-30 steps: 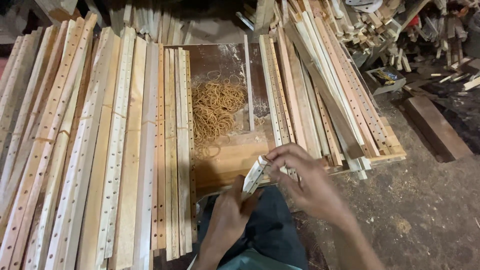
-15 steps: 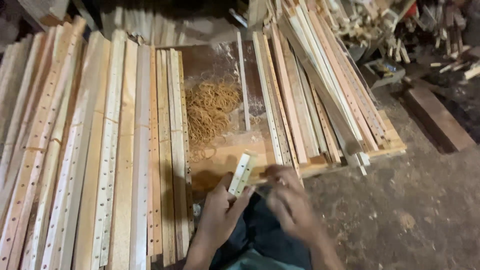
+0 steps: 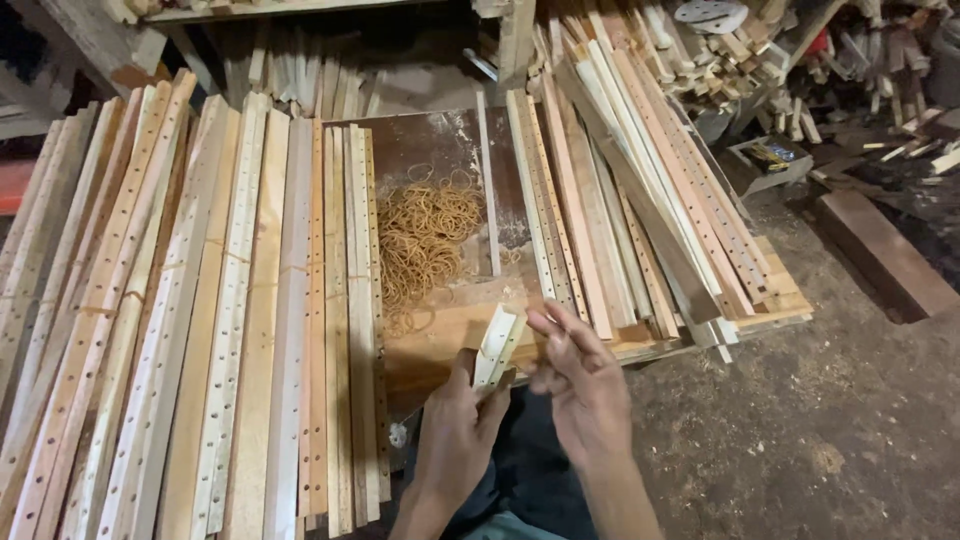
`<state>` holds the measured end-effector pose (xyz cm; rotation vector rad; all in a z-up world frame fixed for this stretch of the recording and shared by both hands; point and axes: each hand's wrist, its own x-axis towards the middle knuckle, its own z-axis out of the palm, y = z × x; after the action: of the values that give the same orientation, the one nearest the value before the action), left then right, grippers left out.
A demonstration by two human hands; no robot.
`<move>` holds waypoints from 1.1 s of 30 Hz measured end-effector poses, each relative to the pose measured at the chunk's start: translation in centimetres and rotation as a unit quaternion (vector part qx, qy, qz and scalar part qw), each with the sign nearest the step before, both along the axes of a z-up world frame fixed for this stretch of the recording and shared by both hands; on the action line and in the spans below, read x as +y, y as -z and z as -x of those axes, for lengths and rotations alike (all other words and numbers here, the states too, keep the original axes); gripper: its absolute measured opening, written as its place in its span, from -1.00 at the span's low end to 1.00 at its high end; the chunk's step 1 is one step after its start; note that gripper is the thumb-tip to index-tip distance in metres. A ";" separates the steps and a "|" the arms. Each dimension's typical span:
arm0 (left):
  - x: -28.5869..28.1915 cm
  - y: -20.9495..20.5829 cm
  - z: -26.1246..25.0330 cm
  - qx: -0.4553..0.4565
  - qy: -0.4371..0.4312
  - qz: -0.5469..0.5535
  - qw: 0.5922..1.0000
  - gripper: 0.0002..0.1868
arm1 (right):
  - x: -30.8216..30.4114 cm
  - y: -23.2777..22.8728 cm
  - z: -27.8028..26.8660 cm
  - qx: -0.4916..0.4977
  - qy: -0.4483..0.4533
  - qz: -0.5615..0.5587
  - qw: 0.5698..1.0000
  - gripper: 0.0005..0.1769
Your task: Sorting and stacking pre-drilled wooden slats in a workshop
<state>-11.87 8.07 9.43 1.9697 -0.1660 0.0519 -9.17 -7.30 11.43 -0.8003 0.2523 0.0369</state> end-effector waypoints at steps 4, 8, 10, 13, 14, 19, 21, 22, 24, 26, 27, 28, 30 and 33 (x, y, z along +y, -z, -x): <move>-1.0 0.6 0.3 0.021 0.000 -0.040 0.999 -0.74 | -0.7 -1.5 -0.7 -0.140 -0.050 0.156 0.977 -0.42; -1.0 0.2 0.9 0.106 0.074 -0.047 0.990 -0.55 | -2.7 -3.4 -2.2 -0.151 -0.189 0.507 0.828 -0.66; -1.1 -0.3 0.9 0.099 0.086 -0.024 0.991 -0.60 | -3.1 -3.3 -2.7 -0.250 -0.228 0.544 0.768 -0.80; -1.0 -0.2 0.4 0.014 0.080 -0.038 0.996 -0.78 | -2.8 -3.9 -2.5 -0.273 -0.264 0.463 0.801 -0.76; -0.8 -0.3 0.4 0.028 0.068 -0.034 0.997 -0.80 | -2.6 -4.0 -2.3 -0.263 -0.253 0.468 0.805 -0.65; 0.2 -1.4 0.6 0.034 0.086 -0.012 0.996 -0.39 | -1.1 -5.5 -1.5 -0.170 -0.212 0.423 0.864 -0.43; 0.3 -2.0 0.8 0.069 0.085 -0.037 0.993 -0.54 | -1.1 -6.4 -1.6 -0.056 -0.104 0.433 0.894 -0.43; 0.6 -0.9 1.4 0.067 0.083 -0.037 0.994 -0.54 | -1.1 -7.8 -1.8 -0.058 -0.105 0.432 0.894 -0.43; 1.1 1.2 2.4 0.073 0.083 -0.084 0.990 -0.59 | -1.2 -10.6 -2.4 -0.050 0.068 0.344 0.935 -0.42; 1.4 1.9 3.4 0.104 0.080 -0.054 0.990 -0.66 | -4.8 -7.3 -5.3 -0.172 0.089 0.292 0.937 -0.44; 1.6 2.4 3.9 0.138 0.079 -0.025 0.987 -0.66 | -6.8 -5.5 -6.6 -0.289 0.107 0.235 0.922 -0.41; 1.4 2.6 4.0 0.142 0.081 -0.024 0.986 -0.66 | -6.2 -5.6 -6.5 -0.284 0.108 0.237 0.923 -0.41; 1.1 3.0 4.1 0.158 0.085 -0.006 0.984 -0.73 | -4.8 -5.9 -6.5 -0.313 0.193 0.396 0.841 -0.65; 0.8 4.4 4.3 0.146 0.070 -0.027 0.986 -0.76 | -5.5 -2.1 -7.9 -0.353 0.266 0.421 0.792 -0.77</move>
<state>-16.20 8.90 5.05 1.9894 -0.1151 -0.3342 -1.32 -12.77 13.51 -1.5384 -0.2656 -0.9637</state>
